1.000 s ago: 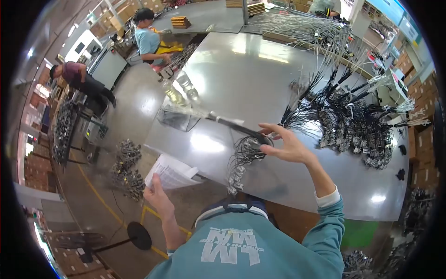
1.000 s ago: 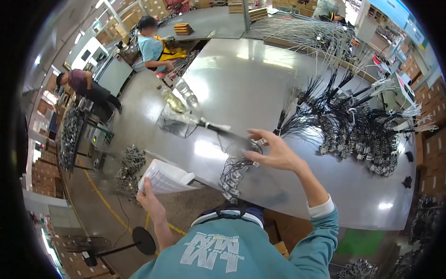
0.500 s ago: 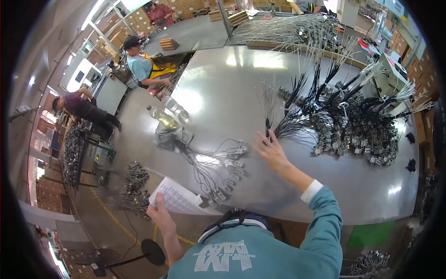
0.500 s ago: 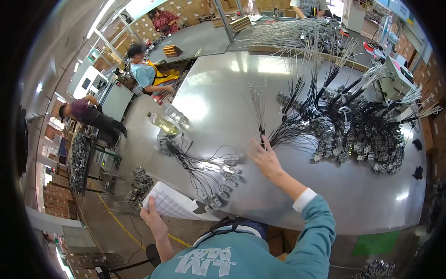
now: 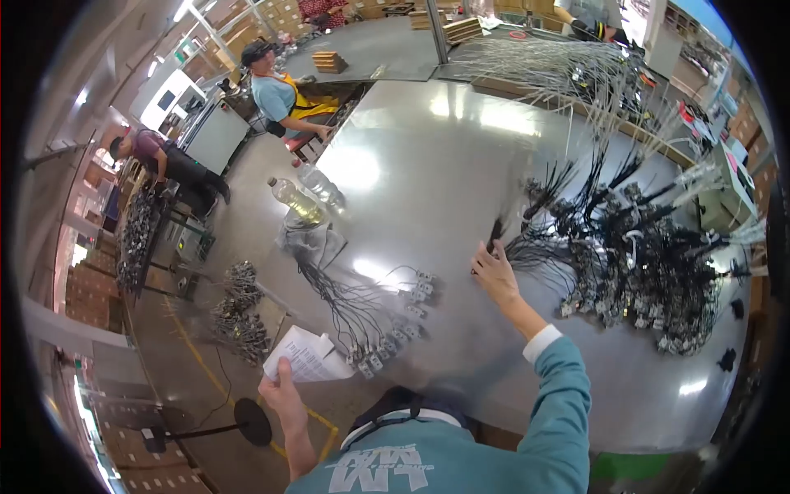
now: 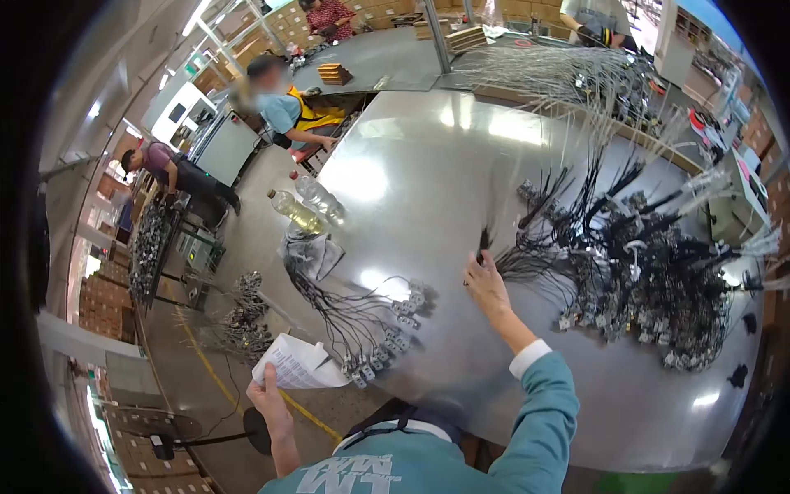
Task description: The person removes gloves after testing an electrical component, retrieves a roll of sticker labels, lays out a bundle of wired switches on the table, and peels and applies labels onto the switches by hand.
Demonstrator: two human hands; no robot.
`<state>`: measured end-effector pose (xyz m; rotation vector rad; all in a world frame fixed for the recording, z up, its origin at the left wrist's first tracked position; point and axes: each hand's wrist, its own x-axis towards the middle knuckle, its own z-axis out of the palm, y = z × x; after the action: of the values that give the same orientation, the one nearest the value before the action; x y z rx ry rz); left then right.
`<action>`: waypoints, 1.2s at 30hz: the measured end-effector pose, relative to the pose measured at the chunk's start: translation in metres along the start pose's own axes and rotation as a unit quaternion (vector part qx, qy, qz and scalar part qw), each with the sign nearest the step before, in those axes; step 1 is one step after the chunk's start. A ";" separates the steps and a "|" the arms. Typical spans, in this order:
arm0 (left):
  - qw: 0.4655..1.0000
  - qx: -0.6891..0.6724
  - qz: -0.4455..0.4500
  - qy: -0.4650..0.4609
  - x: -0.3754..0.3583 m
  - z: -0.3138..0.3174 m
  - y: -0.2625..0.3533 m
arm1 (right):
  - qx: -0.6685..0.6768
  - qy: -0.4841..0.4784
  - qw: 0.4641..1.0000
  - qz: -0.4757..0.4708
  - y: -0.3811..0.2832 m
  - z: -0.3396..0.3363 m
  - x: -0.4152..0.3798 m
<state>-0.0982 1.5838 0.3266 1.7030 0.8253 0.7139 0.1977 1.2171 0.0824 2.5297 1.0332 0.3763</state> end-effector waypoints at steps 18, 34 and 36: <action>0.996 0.056 -0.060 -0.032 0.021 0.099 -0.025 | 0.163 0.072 0.957 0.230 0.224 0.073 0.033; 0.997 0.069 -0.045 -0.004 0.026 0.059 -0.019 | 0.283 -0.085 0.933 0.204 0.166 0.027 0.055; 0.998 0.055 -0.043 -0.007 0.026 0.058 -0.017 | 0.471 -0.073 0.867 0.149 0.122 -0.004 0.051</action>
<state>-0.0400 1.5761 0.2968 1.7571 0.9373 0.6062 0.3060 1.1742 0.1445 3.5241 0.8825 -0.3571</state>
